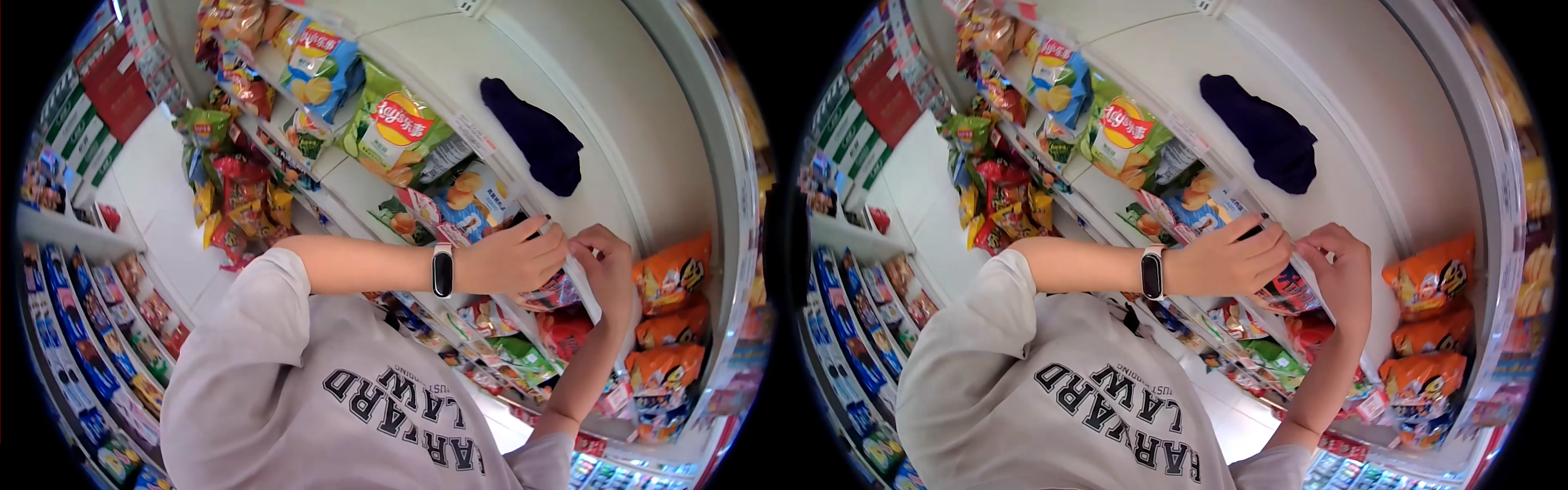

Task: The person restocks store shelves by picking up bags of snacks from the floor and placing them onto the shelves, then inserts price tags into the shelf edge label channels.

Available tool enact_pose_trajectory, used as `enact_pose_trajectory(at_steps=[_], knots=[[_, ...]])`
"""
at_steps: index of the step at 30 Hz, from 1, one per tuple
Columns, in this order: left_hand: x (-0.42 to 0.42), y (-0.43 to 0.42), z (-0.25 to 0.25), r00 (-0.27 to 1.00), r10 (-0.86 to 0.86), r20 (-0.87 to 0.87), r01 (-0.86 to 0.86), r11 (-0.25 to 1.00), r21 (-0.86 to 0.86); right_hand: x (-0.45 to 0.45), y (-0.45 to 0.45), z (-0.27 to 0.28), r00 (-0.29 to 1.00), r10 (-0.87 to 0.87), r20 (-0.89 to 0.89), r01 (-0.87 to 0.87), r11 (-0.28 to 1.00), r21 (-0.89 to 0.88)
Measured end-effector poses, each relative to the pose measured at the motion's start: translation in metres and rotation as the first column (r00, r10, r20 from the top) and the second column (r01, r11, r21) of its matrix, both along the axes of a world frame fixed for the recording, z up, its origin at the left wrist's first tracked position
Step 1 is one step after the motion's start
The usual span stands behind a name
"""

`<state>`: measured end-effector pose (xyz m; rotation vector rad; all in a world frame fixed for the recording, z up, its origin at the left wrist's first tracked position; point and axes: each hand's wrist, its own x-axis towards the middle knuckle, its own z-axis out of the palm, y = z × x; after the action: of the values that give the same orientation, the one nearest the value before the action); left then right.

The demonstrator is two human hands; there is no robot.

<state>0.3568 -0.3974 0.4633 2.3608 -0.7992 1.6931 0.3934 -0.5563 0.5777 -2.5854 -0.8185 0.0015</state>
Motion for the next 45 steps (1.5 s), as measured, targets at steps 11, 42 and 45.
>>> enact_pose_trajectory(at_steps=[11,42,45], knots=[[0.003,-0.002,-0.008,1.000,-0.013,0.010,0.013,1.000,-0.028,-0.009,0.008,0.000,0.983,0.091,0.160,-0.081,0.994,-0.067],[0.006,-0.002,-0.013,0.994,-0.008,-0.105,0.016,0.997,0.078,-0.071,0.046,-0.063,0.530,0.755,0.386,-0.542,0.652,-0.531],[0.007,-0.002,-0.011,0.998,-0.051,-0.045,0.049,0.998,-0.031,-0.062,0.027,-0.062,0.518,0.669,0.533,-0.534,0.740,-0.410]])
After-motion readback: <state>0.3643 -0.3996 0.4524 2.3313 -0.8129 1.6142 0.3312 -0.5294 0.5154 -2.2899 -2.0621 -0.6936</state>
